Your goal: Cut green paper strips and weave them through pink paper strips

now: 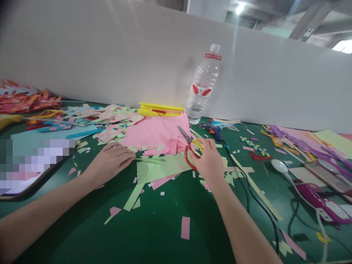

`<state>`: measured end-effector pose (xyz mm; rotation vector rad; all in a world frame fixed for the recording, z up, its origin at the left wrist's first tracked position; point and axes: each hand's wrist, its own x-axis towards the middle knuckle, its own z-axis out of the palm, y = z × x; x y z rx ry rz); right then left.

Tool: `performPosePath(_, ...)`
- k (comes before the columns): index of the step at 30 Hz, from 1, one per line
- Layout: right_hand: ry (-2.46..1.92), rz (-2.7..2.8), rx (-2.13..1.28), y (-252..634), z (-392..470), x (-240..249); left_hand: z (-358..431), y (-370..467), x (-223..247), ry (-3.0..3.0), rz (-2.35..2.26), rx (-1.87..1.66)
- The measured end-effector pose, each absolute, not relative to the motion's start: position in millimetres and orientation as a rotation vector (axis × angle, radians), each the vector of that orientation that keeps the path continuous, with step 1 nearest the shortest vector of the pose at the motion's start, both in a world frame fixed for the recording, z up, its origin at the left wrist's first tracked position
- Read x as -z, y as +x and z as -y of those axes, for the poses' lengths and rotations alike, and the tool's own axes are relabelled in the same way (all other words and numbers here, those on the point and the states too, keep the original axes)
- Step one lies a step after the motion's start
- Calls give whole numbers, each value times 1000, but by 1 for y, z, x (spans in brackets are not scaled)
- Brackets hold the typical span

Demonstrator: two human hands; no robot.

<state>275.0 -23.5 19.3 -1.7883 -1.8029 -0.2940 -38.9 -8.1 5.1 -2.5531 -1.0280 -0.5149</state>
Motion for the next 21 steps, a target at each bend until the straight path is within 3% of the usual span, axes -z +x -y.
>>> performPosePath(5, -1987, 1667, 472, 306, 15, -22, 10, -38, -9, -2503, 1045, 654)
performPosePath(12, -2140, 1778, 467, 322, 7, -5, 9, -42, -6, -2584, 1233, 936)
performPosePath(17, -1847, 1749, 620, 313, 8, -10, 15, -39, -11, -2490, 1290, 1309)
performPosePath(21, -1386, 1772, 352, 277, 23, -22, 27, -27, -34, -2386, 1624, 1570)
